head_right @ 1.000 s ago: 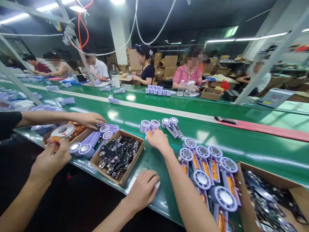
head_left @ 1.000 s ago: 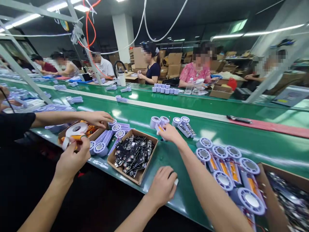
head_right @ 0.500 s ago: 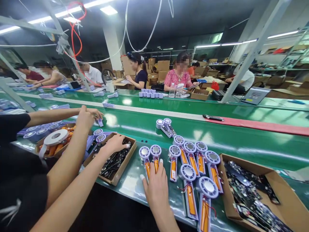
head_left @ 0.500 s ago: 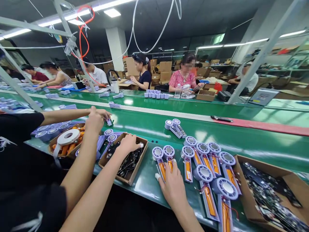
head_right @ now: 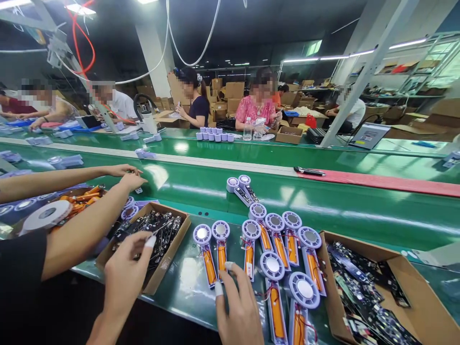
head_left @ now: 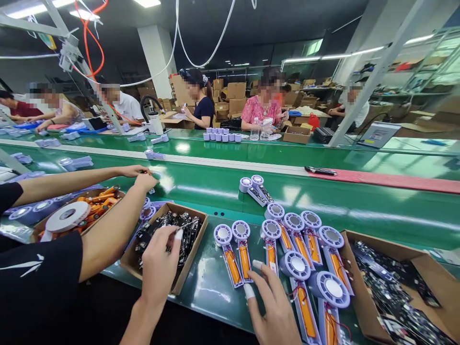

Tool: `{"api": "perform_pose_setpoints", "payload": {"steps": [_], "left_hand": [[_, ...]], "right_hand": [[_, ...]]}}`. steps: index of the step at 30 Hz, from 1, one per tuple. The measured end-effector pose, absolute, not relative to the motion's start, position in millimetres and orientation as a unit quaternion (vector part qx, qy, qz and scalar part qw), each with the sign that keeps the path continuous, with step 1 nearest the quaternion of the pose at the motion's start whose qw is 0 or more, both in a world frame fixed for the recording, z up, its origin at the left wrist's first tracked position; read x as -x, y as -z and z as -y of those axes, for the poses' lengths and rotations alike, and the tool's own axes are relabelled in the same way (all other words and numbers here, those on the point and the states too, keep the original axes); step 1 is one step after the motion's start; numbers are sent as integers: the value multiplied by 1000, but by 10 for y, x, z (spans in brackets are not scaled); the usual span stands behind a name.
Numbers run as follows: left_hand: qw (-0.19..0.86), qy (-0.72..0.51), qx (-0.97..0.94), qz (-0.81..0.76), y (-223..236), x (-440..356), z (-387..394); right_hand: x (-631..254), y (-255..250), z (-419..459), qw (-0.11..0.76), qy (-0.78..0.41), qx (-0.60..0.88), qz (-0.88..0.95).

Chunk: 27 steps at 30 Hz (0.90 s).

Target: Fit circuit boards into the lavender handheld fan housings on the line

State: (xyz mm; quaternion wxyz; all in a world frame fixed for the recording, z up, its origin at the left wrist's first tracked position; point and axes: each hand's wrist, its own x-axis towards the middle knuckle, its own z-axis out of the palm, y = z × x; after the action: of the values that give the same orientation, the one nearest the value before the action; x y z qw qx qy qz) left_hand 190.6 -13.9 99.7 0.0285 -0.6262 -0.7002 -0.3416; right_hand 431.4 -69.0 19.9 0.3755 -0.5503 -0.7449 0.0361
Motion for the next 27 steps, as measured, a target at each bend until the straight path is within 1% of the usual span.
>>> {"api": "perform_pose_setpoints", "payload": {"steps": [2, 3, 5, 6, 7, 9, 12, 14, 16, 18, 19, 21, 24, 27], "left_hand": [[-92, 459, 545, 696, -772, -1989, 372], [-166, 495, 506, 686, -654, -2039, 481], [-288, 538, 440, 659, -432, -2143, 668], [-318, 547, 424, 648, -335, -2188, 740], [-326, 546, 420, 648, -250, -2225, 799], [-296, 504, 460, 668, -123, -2261, 882], [-231, 367, 584, 686, -45, -2236, 945], [-209, 262, 650, 682, -71, -2210, 948], [-205, 166, 678, 686, -156, -2207, 917], [-216, 103, 687, 686, -279, -2227, 857], [-227, 92, 686, 686, -343, -2240, 823], [-246, 114, 676, 685, -447, -2264, 762], [-298, 207, 639, 679, -489, -2296, 728], [-378, 287, 580, 662, -415, -2345, 760]], "right_hand": [[-4282, -356, 603, 398, -44, 510, 761], [-4258, -428, 550, 401, -56, 493, 770], [-4197, -544, 425, 387, -79, 469, 790], [-4163, -584, 355, 368, -87, 462, 802], [-4128, -611, 283, 343, -92, 458, 815], [-4068, -628, 141, 282, -101, 452, 840], [-4018, -582, -16, 207, -105, 443, 866], [-4019, -530, -62, 188, -104, 440, 872], [-4041, -486, -68, 186, -107, 436, 874], [-4078, -462, -49, 187, -114, 431, 875], [-4100, -457, -35, 196, -127, 430, 872], [-4143, -452, -4, 234, -174, 432, 853], [-4190, -455, 53, 302, -267, 438, 803], [-4198, -468, 136, 308, -289, 425, 801]]}}
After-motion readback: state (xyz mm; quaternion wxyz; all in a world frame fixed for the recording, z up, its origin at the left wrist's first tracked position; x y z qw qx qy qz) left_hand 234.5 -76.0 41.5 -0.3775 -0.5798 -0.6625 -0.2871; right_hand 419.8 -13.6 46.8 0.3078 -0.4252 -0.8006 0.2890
